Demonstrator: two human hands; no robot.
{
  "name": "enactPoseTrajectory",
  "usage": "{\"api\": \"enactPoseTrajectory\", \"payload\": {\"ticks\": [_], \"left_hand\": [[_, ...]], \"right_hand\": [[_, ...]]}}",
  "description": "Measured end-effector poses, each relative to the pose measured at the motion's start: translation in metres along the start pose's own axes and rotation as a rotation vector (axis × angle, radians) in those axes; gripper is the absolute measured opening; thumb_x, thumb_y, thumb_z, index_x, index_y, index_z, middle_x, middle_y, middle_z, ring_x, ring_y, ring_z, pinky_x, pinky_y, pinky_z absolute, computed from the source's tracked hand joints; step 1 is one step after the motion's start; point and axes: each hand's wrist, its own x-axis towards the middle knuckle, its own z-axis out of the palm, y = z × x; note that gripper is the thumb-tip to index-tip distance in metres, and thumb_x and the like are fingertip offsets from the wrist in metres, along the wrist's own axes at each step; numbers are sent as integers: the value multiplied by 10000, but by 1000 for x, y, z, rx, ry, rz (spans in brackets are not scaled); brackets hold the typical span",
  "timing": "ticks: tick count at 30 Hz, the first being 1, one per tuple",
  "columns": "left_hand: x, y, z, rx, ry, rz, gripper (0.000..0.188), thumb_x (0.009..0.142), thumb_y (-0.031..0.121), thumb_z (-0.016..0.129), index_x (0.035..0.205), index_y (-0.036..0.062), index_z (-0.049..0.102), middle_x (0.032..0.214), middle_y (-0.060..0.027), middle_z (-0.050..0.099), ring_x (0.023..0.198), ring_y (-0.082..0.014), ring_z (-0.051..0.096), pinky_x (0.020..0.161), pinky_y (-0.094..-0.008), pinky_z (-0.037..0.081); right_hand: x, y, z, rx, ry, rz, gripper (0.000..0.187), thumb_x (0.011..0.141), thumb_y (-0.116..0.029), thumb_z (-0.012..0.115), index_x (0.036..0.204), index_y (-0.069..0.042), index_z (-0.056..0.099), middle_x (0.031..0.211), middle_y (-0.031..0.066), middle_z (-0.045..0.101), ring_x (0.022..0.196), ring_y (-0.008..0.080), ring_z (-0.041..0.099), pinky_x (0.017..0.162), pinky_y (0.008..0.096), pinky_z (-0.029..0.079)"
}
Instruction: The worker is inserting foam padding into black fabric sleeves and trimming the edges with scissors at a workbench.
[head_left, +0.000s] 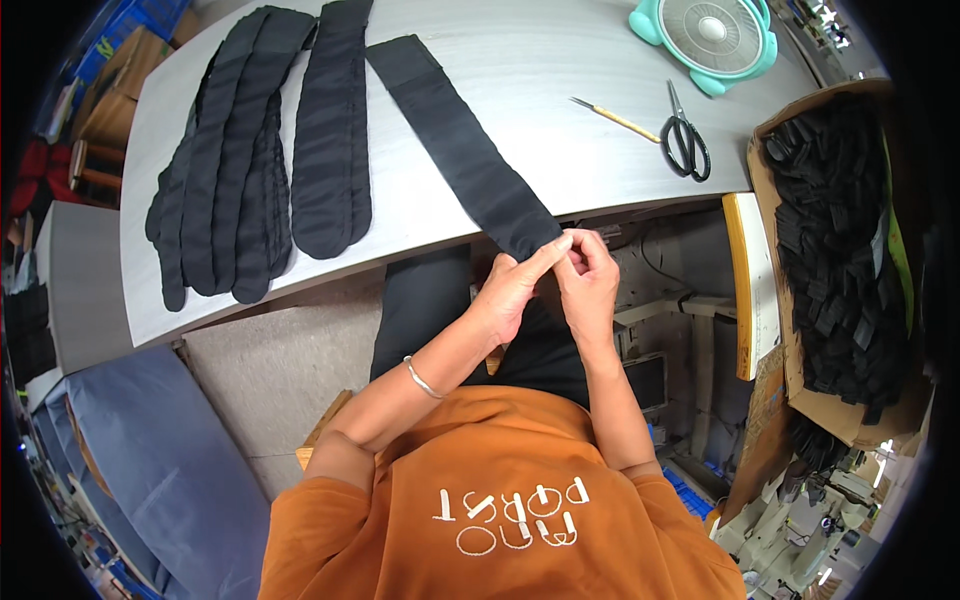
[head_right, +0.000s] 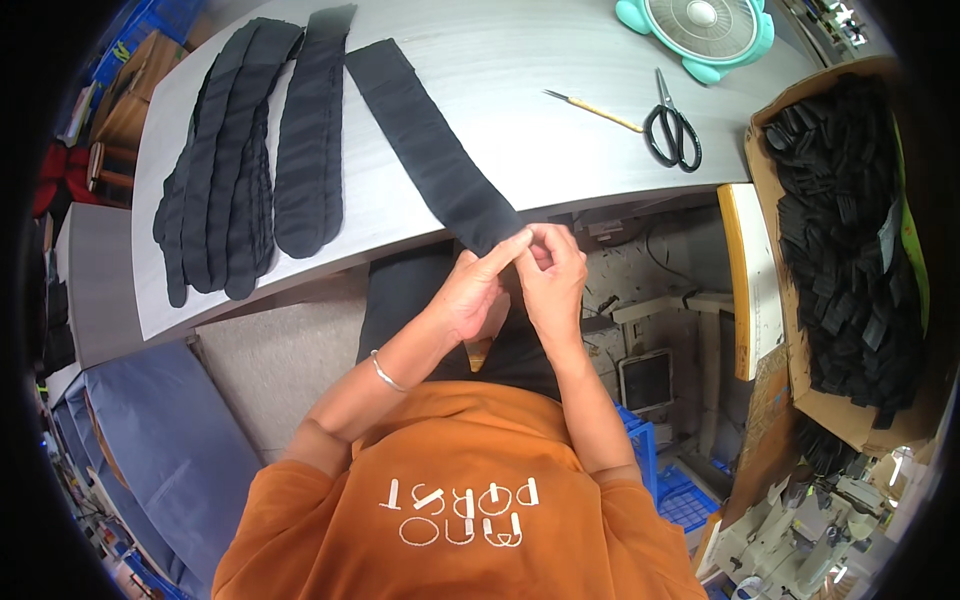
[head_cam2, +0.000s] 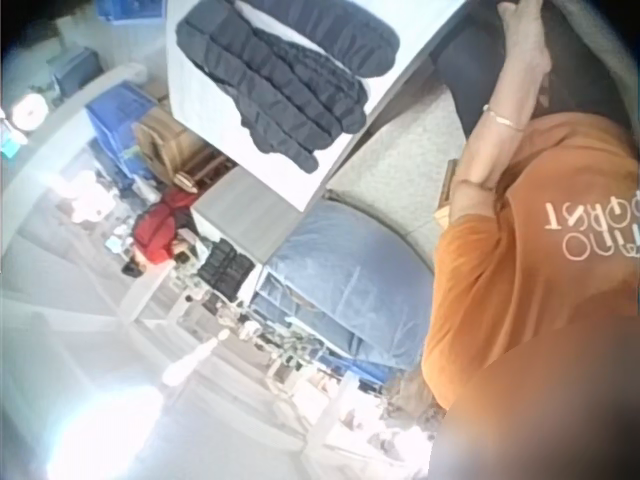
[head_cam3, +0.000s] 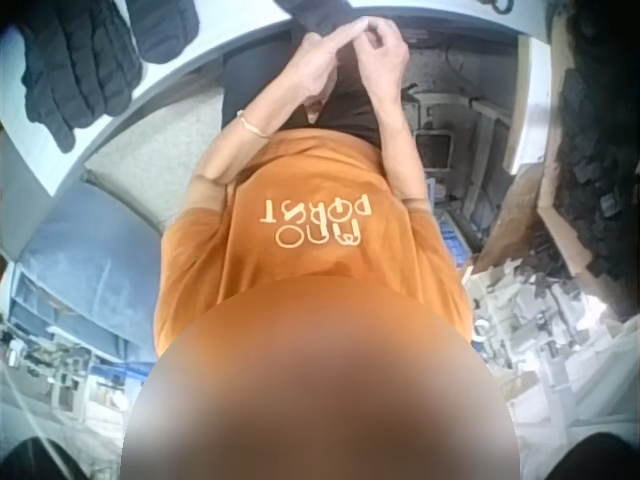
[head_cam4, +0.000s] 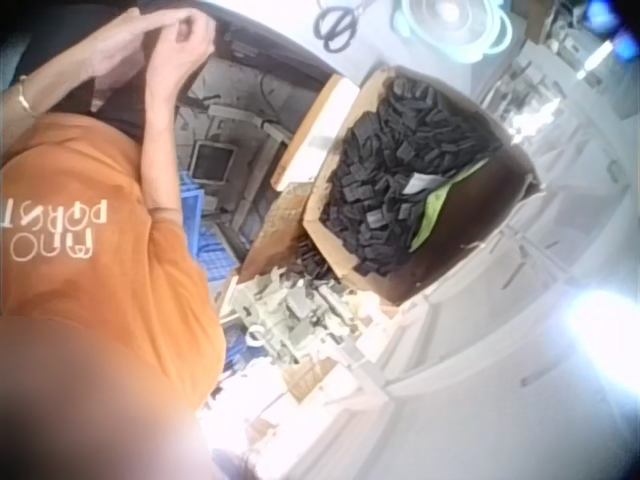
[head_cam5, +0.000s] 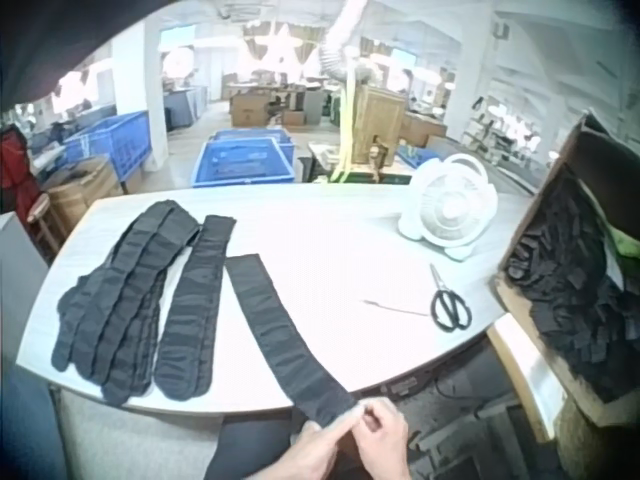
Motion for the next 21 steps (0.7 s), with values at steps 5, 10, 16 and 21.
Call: {"api": "enactPoseTrajectory", "payload": {"ticks": [5, 10, 16, 21], "left_hand": [[-8, 11, 2, -266, -56, 135, 339, 937, 350, 705, 1042, 28, 678, 1067, -51, 690, 1022, -137, 623, 898, -340, 482], [-8, 6, 4, -219, -24, 170, 275, 915, 302, 736, 1073, 84, 679, 1044, -13, 676, 970, -123, 603, 865, -312, 463], [-11, 5, 10, -226, 4, 217, 187, 903, 243, 732, 977, 74, 706, 910, -2, 686, 872, -107, 621, 809, -288, 462], [-3, 1, -1, -88, 57, 121, 271, 852, 263, 751, 917, 2, 717, 877, -50, 691, 853, -108, 625, 808, -281, 473]], "right_hand": [[0, -6, -5, 85, 48, -262, 133, 748, -8, 779, 841, -13, 684, 974, 67, 640, 889, 189, 599, 808, 308, 478], [-3, -9, 3, 164, 76, -178, 168, 727, 26, 772, 817, -4, 633, 943, 63, 638, 916, 170, 592, 838, 312, 490], [-5, -13, 11, 255, 19, -58, 140, 772, 12, 733, 895, 7, 667, 924, 47, 658, 828, 107, 597, 765, 268, 504], [-1, -7, 12, 68, 9, -32, 130, 799, -52, 740, 854, 8, 639, 673, 11, 617, 621, 61, 527, 600, 239, 470]]}}
